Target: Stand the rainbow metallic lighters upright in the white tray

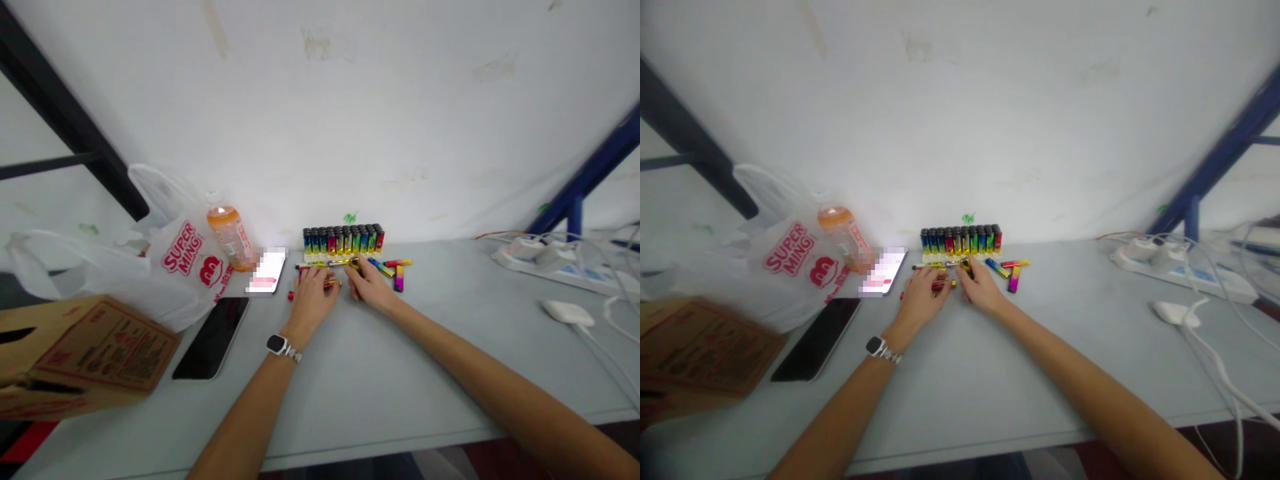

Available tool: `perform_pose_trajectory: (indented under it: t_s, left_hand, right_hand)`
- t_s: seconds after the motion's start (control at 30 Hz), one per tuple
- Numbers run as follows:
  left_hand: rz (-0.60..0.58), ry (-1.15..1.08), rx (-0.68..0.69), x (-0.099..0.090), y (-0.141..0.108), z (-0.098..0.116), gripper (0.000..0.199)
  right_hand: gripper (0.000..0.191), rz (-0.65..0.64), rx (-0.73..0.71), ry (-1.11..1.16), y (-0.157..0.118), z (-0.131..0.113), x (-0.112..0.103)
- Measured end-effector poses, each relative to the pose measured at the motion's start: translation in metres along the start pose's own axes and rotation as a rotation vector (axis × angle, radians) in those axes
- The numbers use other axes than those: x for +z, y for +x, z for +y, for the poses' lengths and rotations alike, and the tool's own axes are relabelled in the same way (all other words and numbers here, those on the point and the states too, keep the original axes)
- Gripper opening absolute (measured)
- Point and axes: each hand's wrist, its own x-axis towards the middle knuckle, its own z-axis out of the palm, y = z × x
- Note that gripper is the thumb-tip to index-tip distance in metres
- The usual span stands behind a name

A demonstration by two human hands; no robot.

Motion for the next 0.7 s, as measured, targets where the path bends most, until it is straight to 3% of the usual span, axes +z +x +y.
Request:
perform_pose_trajectory:
  t_s: [0.1,0.2,0.3,0.4,0.53,0.7]
  left_hand:
    - [0.043,-0.112,0.022,0.001,0.001,0.003,0.017]
    - [0.128,-0.302,0.06,0.0,0.001,0.007,0.023]
    - [0.169,-0.42,0.094,-0.002,0.0,0.011,0.031]
    - [0.138,-0.443,0.121,-0.004,-0.001,0.013,0.024]
    - [0.047,-0.482,0.129,-0.004,-0.001,0.01,0.025]
    - [-0.013,-0.544,0.145,-0.003,-0.002,0.009,0.015]
  right_hand:
    - [0.036,-0.017,0.151,0.434,-0.003,-0.005,0.016]
    - [0.043,-0.054,0.23,0.607,-0.006,-0.009,0.025]
    - [0.045,-0.061,0.193,0.592,-0.013,-0.008,0.021]
    - [0.047,-0.084,0.147,0.502,-0.019,-0.006,0.009]
    - [0.041,0.11,0.118,0.367,-0.024,-0.007,-0.001]
    - [0.042,0.254,0.075,0.477,-0.024,-0.01,0.005]
